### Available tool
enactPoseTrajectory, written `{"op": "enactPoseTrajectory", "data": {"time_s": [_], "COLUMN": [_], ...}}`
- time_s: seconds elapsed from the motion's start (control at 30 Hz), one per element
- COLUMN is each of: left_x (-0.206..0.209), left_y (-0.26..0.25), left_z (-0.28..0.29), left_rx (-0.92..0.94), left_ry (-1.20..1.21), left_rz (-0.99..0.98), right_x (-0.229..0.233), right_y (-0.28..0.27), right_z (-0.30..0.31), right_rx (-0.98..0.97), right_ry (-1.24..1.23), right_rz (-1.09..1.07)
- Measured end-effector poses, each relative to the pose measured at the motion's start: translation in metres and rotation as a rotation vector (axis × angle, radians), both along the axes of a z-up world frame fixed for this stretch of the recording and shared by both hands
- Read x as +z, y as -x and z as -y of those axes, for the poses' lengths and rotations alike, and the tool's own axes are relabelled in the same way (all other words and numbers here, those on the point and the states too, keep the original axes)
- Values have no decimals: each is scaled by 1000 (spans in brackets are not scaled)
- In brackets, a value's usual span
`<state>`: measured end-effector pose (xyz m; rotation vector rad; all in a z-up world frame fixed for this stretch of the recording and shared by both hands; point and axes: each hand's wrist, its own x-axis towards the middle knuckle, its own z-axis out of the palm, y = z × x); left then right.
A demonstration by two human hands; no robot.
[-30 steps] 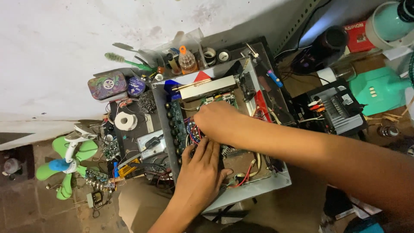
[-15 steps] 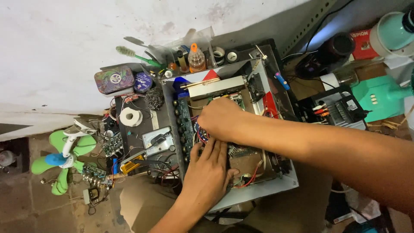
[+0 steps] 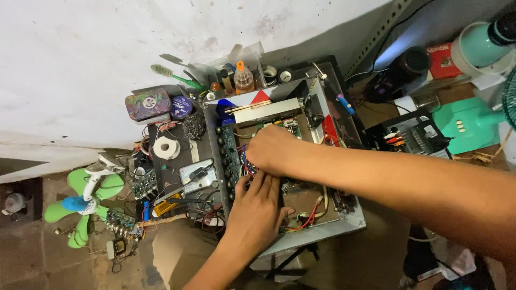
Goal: The person works on an open electronic device, using a screwdriver to tighten screws on the circuit board and adjusting various wires and components within the metal casing.
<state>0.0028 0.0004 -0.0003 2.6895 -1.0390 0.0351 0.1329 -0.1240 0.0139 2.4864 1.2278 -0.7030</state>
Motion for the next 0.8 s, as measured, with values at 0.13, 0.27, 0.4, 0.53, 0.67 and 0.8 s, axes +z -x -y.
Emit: {"op": "enactPoseTrajectory", "data": {"time_s": [0.13, 0.27, 0.4, 0.53, 0.67, 0.8], "left_x": [-3, -2, -7, 1, -1, 1], "left_y": [1, 1, 1, 1, 2, 1], "left_z": [0, -1, -1, 0, -1, -1], "left_rx": [4, -2, 3, 13, 9, 0], "left_ry": [-56, -35, -68, -52, -56, -36], "left_rz": [23, -26, -19, -14, -30, -35], "right_x": [25, 18, -11, -8, -16, -6], "right_y": [-2, -1, 0, 2, 6, 5], "right_z": [-8, -8, 3, -1, -6, -6], "right_rx": [-186, -159, 19, 115, 54, -109], "right_ry": [74, 86, -70, -105, -24, 88], "right_rz": [-109, -102, 62, 118, 109, 33]}}
